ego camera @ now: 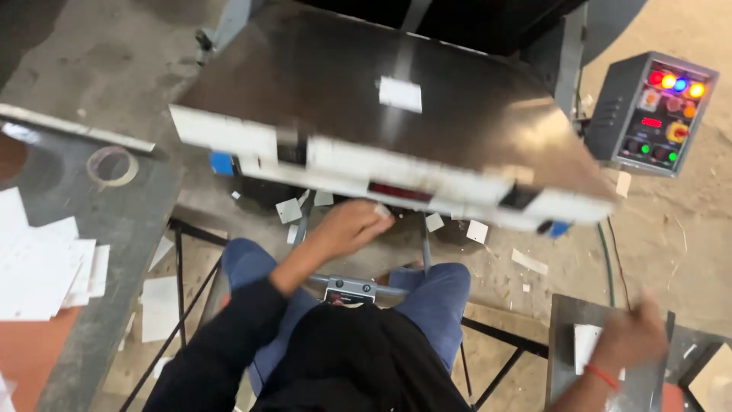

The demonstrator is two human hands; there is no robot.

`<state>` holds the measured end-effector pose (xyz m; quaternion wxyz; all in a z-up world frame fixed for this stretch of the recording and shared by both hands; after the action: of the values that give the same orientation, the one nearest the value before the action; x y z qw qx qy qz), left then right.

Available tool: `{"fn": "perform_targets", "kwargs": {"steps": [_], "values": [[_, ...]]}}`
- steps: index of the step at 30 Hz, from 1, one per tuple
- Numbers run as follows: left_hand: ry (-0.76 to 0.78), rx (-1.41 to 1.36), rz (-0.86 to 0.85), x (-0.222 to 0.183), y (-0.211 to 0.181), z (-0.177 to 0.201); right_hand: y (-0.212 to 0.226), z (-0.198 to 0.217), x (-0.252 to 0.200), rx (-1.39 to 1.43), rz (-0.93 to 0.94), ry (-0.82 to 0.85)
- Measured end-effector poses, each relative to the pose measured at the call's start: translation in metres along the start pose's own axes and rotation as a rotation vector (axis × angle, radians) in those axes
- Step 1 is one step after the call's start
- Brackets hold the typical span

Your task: The recorder is seen operating a manual platen die-cutting or hot-foil stamping machine to process small white paper cards or labels.

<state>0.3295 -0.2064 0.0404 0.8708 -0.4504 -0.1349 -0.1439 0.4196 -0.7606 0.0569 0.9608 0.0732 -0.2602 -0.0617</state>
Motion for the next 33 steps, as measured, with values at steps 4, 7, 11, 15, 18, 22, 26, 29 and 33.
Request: {"fn": "perform_targets", "kwargs": {"steps": [4,7,11,15,18,22,26,29,33], "values": [[-0.058,0.12,-0.03,0.058,0.021,-0.007,0.172,-0.071,-0.005,0.395,0.469,-0.031],[0.043,0.443,0.061,0.045,0.063,-0.046,0.292,-0.113,-0.048,0.624,0.626,0.173],[0.406,0.662,0.191,-0.034,0.015,-0.044,0.377,-0.163,-0.096,0.588,0.782,0.473],[0.203,0.583,0.086,-0.137,0.039,-0.021,0.399,-0.191,-0.091,0.498,0.889,0.482],[-0.186,0.634,0.102,-0.186,0.025,0.061,0.41,-0.218,-0.051,0.518,0.935,0.431],[-0.542,1.168,0.471,-0.277,0.027,0.166,0.473,-0.185,0.024,0.376,0.898,0.654],[-0.702,1.516,0.896,-0.377,0.063,0.211,0.53,-0.149,0.105,0.226,0.792,0.918],[-0.709,1.397,0.983,-0.406,0.078,0.218,0.534,-0.138,0.14,0.484,0.889,0.655],[-0.643,1.334,1.008,-0.403,0.077,0.207,0.46,-0.006,0.085,0.989,0.743,0.275]]}}
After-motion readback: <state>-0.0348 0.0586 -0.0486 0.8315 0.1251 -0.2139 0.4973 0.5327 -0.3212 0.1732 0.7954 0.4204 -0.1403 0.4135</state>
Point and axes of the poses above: each hand's wrist, its own x-axis towards the middle knuckle, its own z-axis out of the back of the hand, y = z × x, the point moved 3 cm from there along x, towards the middle knuckle, and after that the axes turned 2 degrees about y, right-handed, at the moved point
